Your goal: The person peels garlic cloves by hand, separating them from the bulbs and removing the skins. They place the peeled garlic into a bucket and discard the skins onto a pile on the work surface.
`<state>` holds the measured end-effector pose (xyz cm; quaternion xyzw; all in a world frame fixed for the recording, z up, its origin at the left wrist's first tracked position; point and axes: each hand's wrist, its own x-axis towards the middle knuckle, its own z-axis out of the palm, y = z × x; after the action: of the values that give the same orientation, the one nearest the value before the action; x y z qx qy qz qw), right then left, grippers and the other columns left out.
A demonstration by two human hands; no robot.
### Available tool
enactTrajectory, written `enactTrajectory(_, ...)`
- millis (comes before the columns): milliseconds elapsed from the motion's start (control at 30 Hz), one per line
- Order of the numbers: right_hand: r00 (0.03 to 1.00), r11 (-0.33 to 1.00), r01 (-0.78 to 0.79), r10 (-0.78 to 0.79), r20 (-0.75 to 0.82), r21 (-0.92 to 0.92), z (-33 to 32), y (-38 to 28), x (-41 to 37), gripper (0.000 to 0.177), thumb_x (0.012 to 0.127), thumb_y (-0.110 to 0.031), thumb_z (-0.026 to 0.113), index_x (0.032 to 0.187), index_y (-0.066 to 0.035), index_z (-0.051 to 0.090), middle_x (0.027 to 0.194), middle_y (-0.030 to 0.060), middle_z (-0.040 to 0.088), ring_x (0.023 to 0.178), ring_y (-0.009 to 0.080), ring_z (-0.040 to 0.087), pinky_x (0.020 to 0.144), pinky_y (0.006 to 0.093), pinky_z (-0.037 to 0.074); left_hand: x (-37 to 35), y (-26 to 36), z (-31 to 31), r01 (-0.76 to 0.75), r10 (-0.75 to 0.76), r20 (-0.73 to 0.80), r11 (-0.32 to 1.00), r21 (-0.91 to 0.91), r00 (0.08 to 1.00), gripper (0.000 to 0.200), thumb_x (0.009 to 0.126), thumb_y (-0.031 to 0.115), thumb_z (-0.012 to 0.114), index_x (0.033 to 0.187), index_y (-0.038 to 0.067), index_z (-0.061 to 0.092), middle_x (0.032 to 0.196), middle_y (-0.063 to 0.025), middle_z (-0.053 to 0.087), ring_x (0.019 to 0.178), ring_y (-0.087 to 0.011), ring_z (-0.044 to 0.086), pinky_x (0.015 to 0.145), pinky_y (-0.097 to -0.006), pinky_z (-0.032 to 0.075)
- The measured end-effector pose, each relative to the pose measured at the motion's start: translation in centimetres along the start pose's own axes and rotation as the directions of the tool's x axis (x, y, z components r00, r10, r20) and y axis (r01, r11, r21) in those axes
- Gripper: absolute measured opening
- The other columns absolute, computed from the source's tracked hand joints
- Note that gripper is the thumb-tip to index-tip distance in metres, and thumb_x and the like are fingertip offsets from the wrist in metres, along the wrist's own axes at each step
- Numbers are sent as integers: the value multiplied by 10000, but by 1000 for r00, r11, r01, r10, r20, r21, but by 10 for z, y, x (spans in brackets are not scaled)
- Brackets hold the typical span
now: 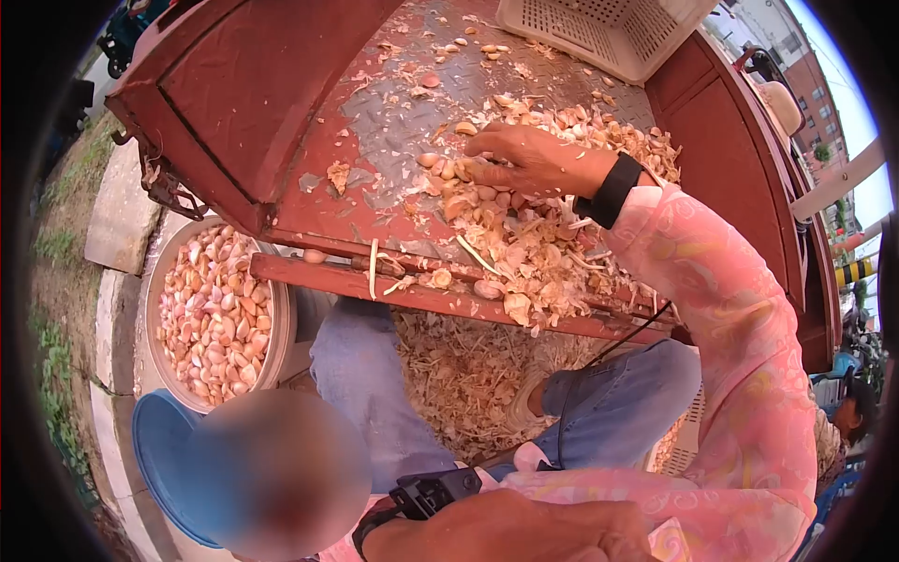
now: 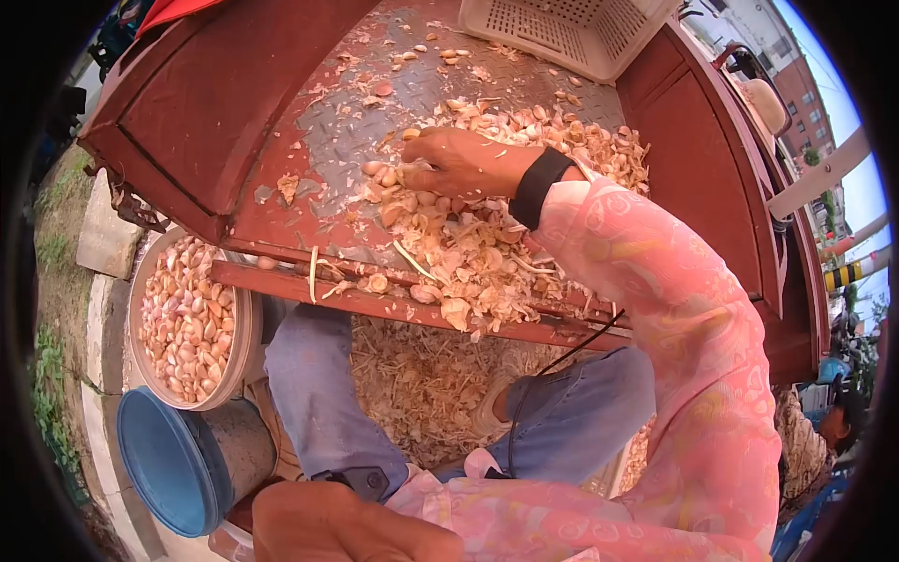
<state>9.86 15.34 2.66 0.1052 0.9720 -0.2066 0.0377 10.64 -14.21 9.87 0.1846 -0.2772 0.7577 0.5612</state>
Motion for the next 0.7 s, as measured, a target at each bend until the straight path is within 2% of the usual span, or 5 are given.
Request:
enactTrajectory(233,996,992,34,-44,-81,-118,3,-3,38,204,817,-160,553,951,-10,590,850,152,611,769,301,602,685,365,475,-12,-21,21,-199,218,-246,975,101,944,163,771,-118,574,919,-184,560,915,-347,567,773,-342,630,671,-322,528)
enactTrajectory(333,995,971,39,-60,-84,-237,19,-8,53,213,812,-168,555,947,-7,588,834,158,610,768,311,599,682,371,470,-5,-11,11,-220,221,24,946,239,975,199,727,-130,620,915,-170,569,912,-335,574,736,-318,632,643,-290,530)
enactTrajectory(567,986,985,18,-46,-158,-174,31,4,66,212,802,-183,555,921,-11,590,838,164,615,766,317,598,679,376,465,-10,29,-3,-160,137,83,884,440,987,175,754,-121,583,922,-168,568,907,-326,570,672,-291,618,556,-279,504)
enactTrajectory(667,985,992,42,-60,-160,-116,29,2,73,192,774,-169,569,883,-13,593,819,156,620,750,317,600,669,376,466,-14,105,4,66,116,-100,269,961,988,238,870,38,502,1095,-36,526,1021,-220,567,857,-153,556,781,-233,447)
enactTrajectory(700,991,986,38,-59,-123,-162,27,-4,74,179,756,-159,577,860,-14,590,796,151,617,734,321,597,659,379,464,-16,117,4,181,418,-169,10,983,893,229,875,49,506,1084,-38,538,1025,-170,577,877,-135,535,807,-245,410)
